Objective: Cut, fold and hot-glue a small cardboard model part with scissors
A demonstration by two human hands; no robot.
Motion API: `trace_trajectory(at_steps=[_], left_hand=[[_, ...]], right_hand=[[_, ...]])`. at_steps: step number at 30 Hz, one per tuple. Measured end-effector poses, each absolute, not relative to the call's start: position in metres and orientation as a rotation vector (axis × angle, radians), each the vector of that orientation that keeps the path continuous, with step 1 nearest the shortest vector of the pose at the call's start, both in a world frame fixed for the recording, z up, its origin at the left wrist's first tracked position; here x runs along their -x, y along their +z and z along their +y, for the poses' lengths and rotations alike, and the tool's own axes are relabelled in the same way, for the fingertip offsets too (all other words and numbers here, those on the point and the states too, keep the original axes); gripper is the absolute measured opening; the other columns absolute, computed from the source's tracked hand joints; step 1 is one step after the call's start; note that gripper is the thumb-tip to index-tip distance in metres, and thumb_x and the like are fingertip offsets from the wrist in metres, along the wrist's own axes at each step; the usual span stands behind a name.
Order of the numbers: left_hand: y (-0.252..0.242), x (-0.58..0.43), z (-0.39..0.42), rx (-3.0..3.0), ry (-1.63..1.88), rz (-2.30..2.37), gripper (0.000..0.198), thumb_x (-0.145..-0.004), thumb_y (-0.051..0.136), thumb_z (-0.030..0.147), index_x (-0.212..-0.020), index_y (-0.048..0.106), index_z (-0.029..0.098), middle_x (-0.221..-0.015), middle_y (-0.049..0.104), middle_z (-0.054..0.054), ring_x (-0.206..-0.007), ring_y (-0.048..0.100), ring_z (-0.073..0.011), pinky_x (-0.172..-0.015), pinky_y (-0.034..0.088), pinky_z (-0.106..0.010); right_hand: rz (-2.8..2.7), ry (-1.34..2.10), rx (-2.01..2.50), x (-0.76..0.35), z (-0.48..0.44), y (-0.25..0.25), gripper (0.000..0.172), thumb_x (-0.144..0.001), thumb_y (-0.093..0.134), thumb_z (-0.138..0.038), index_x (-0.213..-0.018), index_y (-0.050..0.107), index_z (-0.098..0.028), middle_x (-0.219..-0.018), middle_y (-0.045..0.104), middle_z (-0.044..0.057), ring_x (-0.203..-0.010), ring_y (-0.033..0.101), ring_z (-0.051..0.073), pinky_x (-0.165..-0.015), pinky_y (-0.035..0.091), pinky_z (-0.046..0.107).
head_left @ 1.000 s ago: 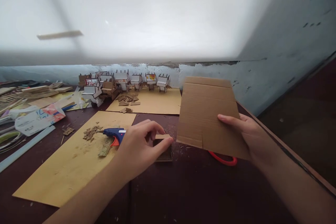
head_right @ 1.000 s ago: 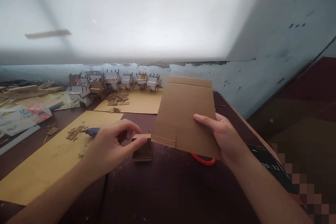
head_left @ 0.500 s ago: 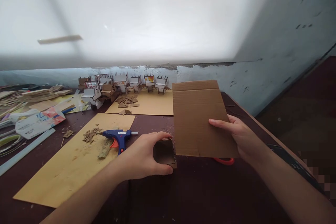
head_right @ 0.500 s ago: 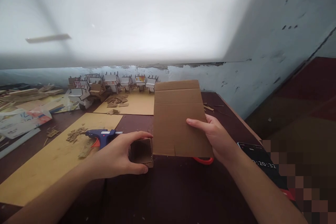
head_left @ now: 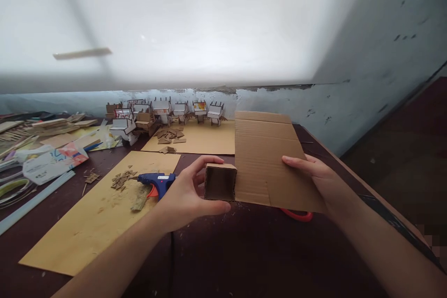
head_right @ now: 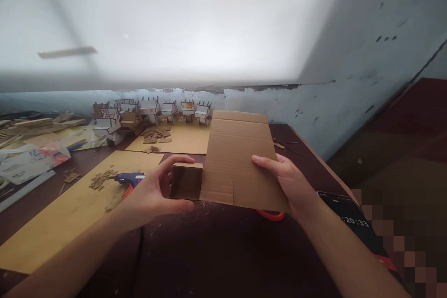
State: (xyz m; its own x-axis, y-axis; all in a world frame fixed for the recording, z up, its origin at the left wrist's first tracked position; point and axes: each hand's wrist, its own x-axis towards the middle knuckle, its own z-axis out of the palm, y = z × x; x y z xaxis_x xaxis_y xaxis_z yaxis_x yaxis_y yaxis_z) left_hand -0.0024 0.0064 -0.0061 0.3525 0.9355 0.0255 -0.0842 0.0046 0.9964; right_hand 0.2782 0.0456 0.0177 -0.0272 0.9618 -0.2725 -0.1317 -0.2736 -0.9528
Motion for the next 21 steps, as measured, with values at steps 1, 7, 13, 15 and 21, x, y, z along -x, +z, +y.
trace_trajectory(at_steps=[1,7,13,15,21], left_hand=[[-0.006,0.002,0.006,-1.259,0.999,0.850,0.075,-0.066,0.091,0.014,-0.129,0.053,0.030,-0.120,0.067,-0.004,-0.102,0.066,-0.0195,-0.084,0.054,-0.029],[-0.006,-0.001,0.005,-1.068,0.979,0.788,0.100,-0.064,0.086,0.004,-0.147,0.042,0.039,-0.126,0.066,-0.006,-0.103,0.067,-0.0227,-0.081,0.057,-0.032],[-0.009,-0.003,0.005,-1.018,1.054,0.772,0.098,-0.066,0.090,0.010,-0.148,0.044,0.039,-0.128,0.066,-0.006,-0.106,0.068,-0.0237,-0.083,0.059,-0.033],[-0.009,-0.002,0.005,-1.045,1.076,0.783,0.097,-0.067,0.090,0.011,-0.148,0.043,0.038,-0.126,0.067,-0.006,-0.104,0.069,-0.0227,-0.082,0.059,-0.031],[-0.008,-0.003,0.003,-1.074,1.086,0.827,0.101,-0.069,0.090,0.014,-0.152,0.039,0.039,-0.119,0.070,-0.005,-0.096,0.070,-0.0222,-0.081,0.060,-0.034]], right_hand=[[-0.963,1.479,1.302,-0.278,0.046,0.017,0.040,-0.082,0.080,-0.035,-0.120,0.073,-0.024,-0.107,0.082,0.009,-0.088,0.077,0.030,-0.060,0.061,0.033],[-1.000,1.470,1.321,-0.275,0.044,0.012,0.040,-0.082,0.080,-0.040,-0.118,0.072,-0.024,-0.107,0.082,0.010,-0.079,0.077,0.030,-0.058,0.061,0.037],[-0.991,1.469,1.305,-0.271,0.040,0.012,0.034,-0.081,0.082,-0.043,-0.108,0.073,-0.025,-0.106,0.081,0.009,-0.080,0.076,0.028,-0.058,0.060,0.034],[-1.001,1.454,1.321,-0.269,0.039,0.013,0.034,-0.081,0.082,-0.044,-0.107,0.074,-0.024,-0.105,0.081,0.009,-0.079,0.076,0.029,-0.055,0.059,0.034],[-0.978,1.492,1.297,-0.266,0.038,0.016,0.034,-0.082,0.081,-0.040,-0.111,0.073,-0.024,-0.111,0.080,0.009,-0.089,0.076,0.029,-0.062,0.061,0.033]])
